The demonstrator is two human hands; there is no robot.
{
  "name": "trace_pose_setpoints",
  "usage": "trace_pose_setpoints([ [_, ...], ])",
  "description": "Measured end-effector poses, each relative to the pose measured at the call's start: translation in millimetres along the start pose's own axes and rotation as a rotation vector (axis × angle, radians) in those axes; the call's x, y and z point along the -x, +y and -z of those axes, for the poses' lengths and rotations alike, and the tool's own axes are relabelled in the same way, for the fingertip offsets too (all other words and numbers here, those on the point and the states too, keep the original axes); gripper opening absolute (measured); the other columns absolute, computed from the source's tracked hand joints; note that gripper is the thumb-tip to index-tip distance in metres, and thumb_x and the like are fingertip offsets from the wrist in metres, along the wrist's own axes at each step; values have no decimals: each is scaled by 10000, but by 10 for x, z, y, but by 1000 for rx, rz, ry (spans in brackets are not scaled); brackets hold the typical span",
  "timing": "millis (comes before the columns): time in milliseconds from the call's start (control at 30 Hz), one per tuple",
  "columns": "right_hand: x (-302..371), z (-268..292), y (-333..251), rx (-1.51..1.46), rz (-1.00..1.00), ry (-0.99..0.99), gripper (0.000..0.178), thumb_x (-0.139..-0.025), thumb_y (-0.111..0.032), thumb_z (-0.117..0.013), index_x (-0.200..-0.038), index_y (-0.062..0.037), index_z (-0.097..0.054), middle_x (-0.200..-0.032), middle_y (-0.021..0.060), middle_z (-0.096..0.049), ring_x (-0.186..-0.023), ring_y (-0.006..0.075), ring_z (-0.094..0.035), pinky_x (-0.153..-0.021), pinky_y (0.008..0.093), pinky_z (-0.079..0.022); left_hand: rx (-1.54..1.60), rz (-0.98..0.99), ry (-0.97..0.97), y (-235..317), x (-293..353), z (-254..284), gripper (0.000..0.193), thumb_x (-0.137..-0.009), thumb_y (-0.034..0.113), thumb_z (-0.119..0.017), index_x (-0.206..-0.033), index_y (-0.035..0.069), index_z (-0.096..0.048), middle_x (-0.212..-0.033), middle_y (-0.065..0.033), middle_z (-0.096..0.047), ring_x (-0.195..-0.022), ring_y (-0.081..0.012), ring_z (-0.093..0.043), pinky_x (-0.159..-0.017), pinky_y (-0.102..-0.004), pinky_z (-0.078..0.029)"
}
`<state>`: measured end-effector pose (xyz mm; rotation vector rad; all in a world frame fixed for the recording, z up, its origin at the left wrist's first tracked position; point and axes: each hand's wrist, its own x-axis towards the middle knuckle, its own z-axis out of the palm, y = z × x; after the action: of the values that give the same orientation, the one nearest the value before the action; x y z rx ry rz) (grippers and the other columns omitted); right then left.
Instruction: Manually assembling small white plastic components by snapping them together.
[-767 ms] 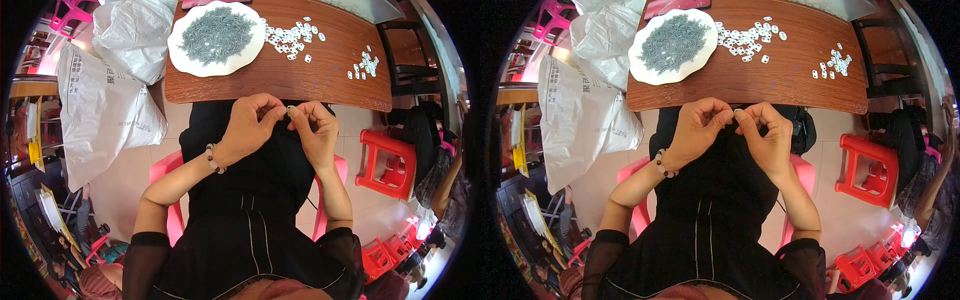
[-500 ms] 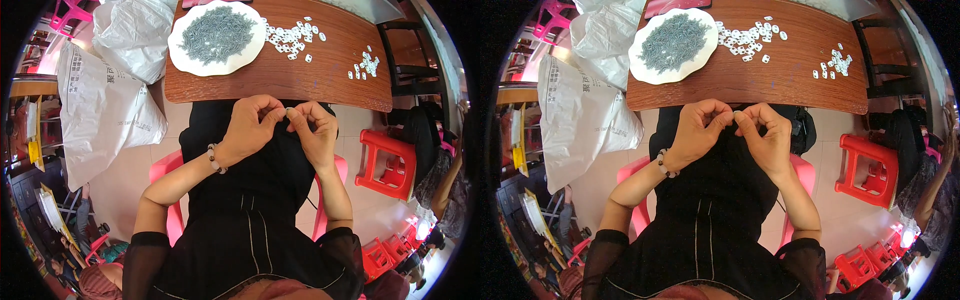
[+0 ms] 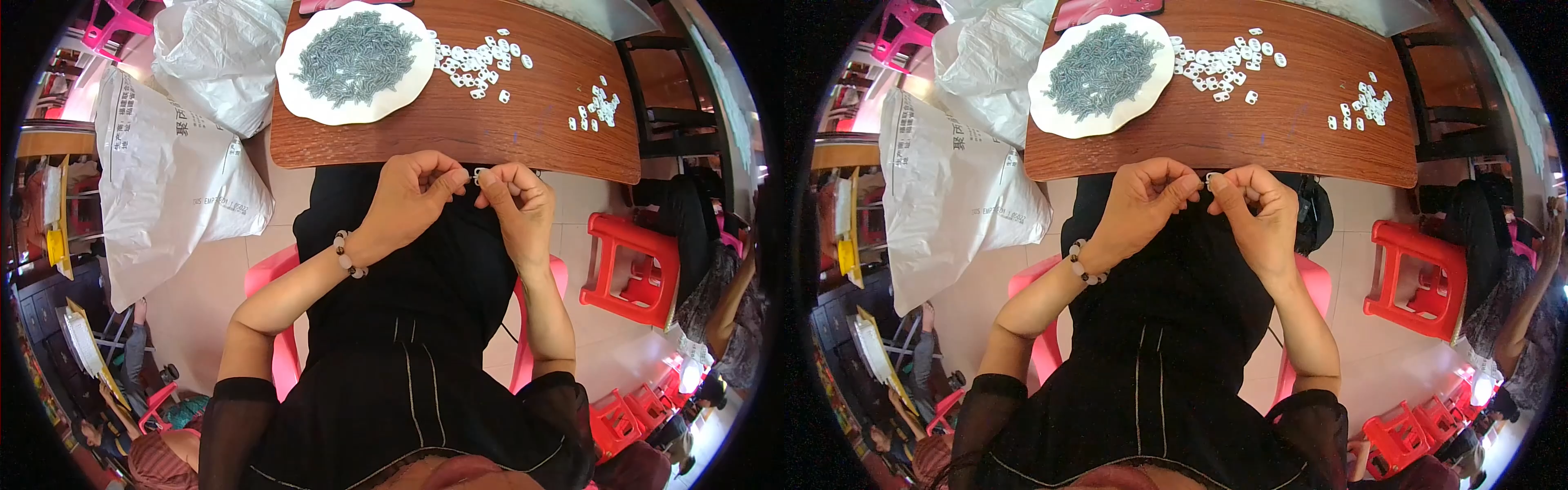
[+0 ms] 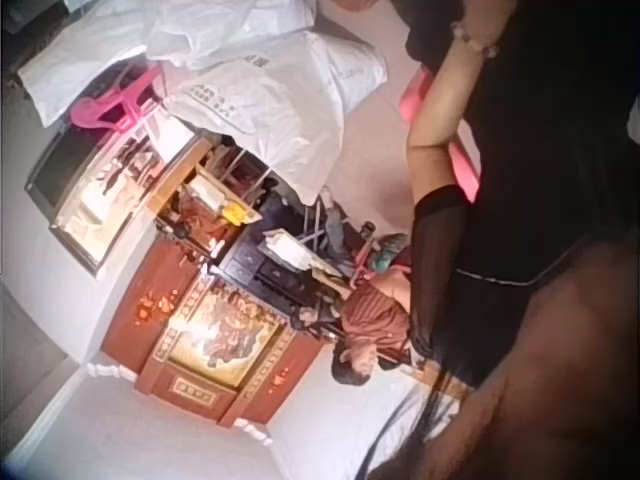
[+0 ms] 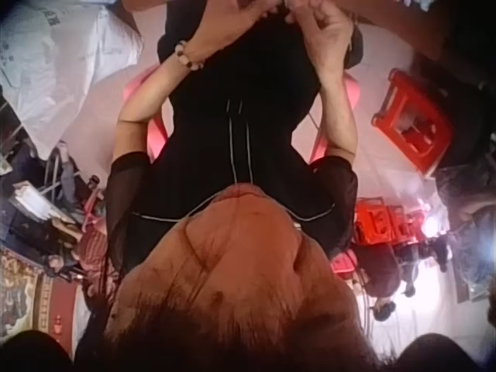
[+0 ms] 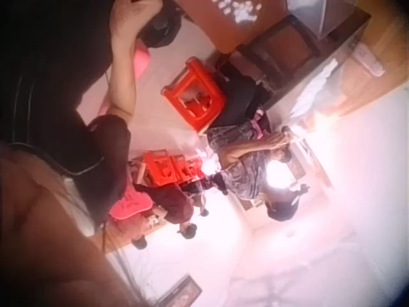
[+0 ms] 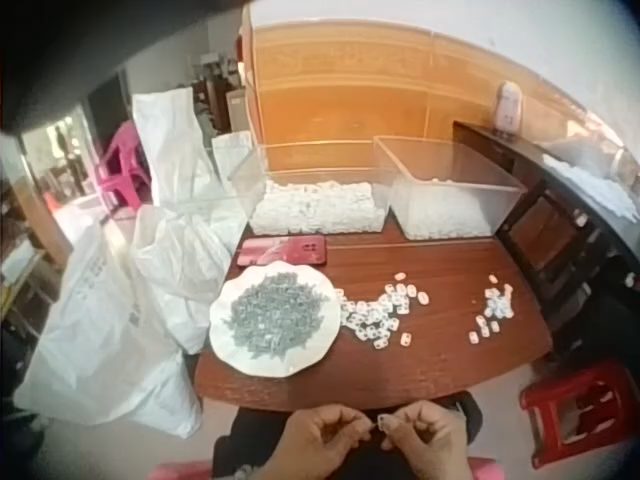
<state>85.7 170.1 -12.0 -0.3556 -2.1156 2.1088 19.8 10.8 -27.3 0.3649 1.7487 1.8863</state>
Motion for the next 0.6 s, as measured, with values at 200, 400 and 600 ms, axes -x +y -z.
trace_pose_setpoints([
  [200, -24, 4, -29, -30, 0, 18, 99, -914, -72, -626, -863, 10, -607, -743, 12, -647, -662, 26, -566, -610, 162, -417, -6, 4, 1, -25, -2, 11, 194, -918, 195, -642, -924, 1, -656, -775, -14, -663, -677, -43, -564, -611, -190, -448],
  [400, -22, 83, -83, 15, 19, 52, 51, -905, -32, -619, -879, 5, -596, -802, 37, -671, -707, 35, -580, -630, 167, -421, 139, 66, -43, 49, 4, -9, 209, -927, 219, -631, -925, 11, -653, -783, -9, -647, -660, -36, -537, -606, -179, -430],
  [600, 20, 52, -85, 40, 65, 32, 89, -865, 13, -632, -953, 11, -645, -798, 25, -653, -723, 48, -595, -658, 183, -446, 216, 86, -50, 87, 4, -41, 201, -926, 220, -633, -926, 19, -648, -789, -3, -631, -665, -41, -524, -615, -179, -424],
])
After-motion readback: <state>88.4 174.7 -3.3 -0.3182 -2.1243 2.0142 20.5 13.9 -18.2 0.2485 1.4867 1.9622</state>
